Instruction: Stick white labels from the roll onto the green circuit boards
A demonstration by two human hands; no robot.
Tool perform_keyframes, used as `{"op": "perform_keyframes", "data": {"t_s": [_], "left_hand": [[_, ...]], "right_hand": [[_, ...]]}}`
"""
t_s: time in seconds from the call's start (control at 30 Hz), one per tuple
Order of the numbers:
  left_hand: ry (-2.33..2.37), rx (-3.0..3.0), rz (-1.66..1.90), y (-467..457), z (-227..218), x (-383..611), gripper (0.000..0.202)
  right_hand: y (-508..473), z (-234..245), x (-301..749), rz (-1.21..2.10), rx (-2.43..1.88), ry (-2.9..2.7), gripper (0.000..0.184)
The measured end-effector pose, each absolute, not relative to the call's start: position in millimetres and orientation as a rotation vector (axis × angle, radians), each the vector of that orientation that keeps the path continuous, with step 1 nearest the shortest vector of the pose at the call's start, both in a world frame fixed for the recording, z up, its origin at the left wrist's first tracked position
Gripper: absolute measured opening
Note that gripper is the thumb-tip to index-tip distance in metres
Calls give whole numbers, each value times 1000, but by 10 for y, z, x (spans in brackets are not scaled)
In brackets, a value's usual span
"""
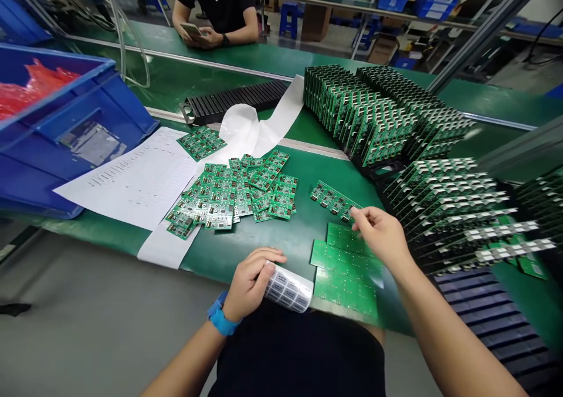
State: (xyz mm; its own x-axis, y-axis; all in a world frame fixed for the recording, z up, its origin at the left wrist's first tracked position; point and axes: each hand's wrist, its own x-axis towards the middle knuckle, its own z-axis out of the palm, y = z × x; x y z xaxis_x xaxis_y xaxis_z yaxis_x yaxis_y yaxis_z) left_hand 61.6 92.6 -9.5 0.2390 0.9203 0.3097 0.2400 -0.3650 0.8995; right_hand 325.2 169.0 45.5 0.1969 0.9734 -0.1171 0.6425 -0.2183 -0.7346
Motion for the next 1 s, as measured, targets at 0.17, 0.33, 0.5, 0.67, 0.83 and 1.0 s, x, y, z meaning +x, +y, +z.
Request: {"op": "perform_keyframes", "data": {"t_s": [0.17,0.33,0.5,0.67,0.83,1.0], "left_hand": [[1063,1803,1144,921,-105,626,24],[1053,1852,1120,914,-122,635,22],[1037,1857,1166,917,-121,638,22],[1009,1795,1237,889,-127,628,22],[995,1750,1298,872,-125,642,24],[1056,1599,1439,706,-145,535,30]], "right_hand": [[2147,189,3470,186,-1937,-2172,53],[2531,178,3549,377,-2021,-2295,46],[2446,279,3669,217,-1849,-2379,22],[2146,268,3606,38,-1604,-2681,41],[2081,336,2739,-9,-1342,-2682,48],[2043,320,2139,-105,-1113,-2843,36]]}}
